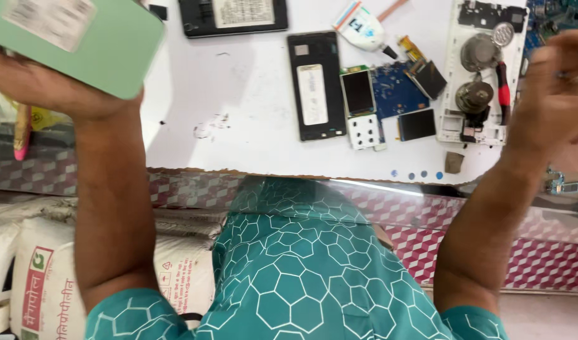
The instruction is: The person works at a repair counter on a disassembled smartphone, fitting the back cover onto the phone body and pressing it into place. They then pick up a tube of adhesive and apply it along the edge of the back cover while holding the phone.
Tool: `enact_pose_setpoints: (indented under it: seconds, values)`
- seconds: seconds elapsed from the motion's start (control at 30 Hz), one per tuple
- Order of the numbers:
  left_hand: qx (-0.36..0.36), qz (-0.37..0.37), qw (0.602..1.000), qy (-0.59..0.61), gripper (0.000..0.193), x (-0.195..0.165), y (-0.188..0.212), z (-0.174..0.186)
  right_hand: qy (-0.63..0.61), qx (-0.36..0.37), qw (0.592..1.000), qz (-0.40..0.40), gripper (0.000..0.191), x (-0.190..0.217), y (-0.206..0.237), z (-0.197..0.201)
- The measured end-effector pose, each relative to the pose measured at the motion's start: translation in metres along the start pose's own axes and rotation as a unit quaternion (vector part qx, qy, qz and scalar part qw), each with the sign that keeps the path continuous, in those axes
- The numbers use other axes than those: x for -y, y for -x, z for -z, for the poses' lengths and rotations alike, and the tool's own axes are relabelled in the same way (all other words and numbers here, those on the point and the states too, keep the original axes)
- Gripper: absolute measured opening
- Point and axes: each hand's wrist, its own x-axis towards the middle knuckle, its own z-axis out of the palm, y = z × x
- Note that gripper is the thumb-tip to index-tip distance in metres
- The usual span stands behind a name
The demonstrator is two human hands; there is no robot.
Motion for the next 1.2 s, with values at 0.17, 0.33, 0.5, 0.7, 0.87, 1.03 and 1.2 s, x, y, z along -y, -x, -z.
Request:
enact_pose_setpoints:
  seconds: [0.17, 0.33, 0.5, 0.7, 0.87, 1.03, 1.2]
  values:
    - [0.171, 0.217, 0.957, 0.091, 0.076, 0.000, 0.028, 0.008, 0.056, 0.175, 0.973, 0.140, 0.036, 0.110, -0.005, -0.072]
    - [0.222, 0.301, 0.927, 0.015, 0.080, 0.038, 0.058, -0.019, -0.036, 0.284, 0.940, 0.186, 0.087, 0.203, 0.008, -0.133]
    - [0.256, 0.264, 0.929, -0.038, 0.079, 0.062, 0.060, -0.051, -0.186, 0.329, 0.926, -0.018, 0.102, 0.218, 0.021, -0.165]
    - [0.255, 0.288, 0.922, 0.037, 0.085, 0.061, 0.061, -0.054, -0.283, 0.335, 0.894, -0.096, 0.096, 0.199, 0.028, -0.173]
    - [0.254, 0.334, 0.903, 0.095, 0.081, 0.057, 0.056, -0.041, -0.288, 0.334, 0.894, -0.078, 0.076, 0.204, 0.028, -0.171]
    - [0.271, 0.307, 0.909, 0.073, 0.068, 0.065, 0.054, -0.045, -0.260, 0.272, 0.925, -0.050, 0.055, 0.207, 0.034, -0.162]
    - [0.258, 0.361, 0.894, 0.063, 0.074, 0.063, 0.050, -0.043, -0.125, 0.108, 0.985, 0.049, 0.027, 0.182, 0.030, -0.152]
